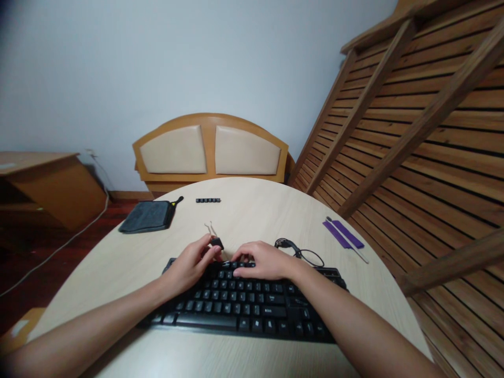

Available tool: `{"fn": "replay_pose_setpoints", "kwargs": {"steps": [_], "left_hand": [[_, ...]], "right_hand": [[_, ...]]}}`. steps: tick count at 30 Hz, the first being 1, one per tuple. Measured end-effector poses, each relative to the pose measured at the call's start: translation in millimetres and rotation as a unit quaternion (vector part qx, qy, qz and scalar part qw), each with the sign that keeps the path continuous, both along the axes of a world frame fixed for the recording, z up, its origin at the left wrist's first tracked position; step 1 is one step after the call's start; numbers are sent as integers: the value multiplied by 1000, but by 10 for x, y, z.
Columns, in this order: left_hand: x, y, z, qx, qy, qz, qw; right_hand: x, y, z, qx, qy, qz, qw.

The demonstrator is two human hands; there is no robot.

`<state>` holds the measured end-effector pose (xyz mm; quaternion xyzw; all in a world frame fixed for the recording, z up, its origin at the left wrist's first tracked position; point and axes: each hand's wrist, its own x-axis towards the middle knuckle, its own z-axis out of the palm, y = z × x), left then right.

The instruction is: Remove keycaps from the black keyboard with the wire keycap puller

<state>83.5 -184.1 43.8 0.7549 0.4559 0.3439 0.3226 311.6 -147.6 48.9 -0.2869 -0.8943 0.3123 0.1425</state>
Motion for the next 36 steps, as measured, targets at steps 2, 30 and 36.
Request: {"fn": "replay_pose_setpoints", "kwargs": {"steps": [2,30,36], "left_hand": [[2,2,-9,3,-1,-2,1000],[-2,71,-94,-27,-50,-19,998],[1,62,-88,-22,-58,-26,998]], "right_hand": [[-8,-17,9,16,-8,-5,1000],[-77,-71,16,40,-17,-17,999],[-75,-63,1,47,-13,-18,999]]}}
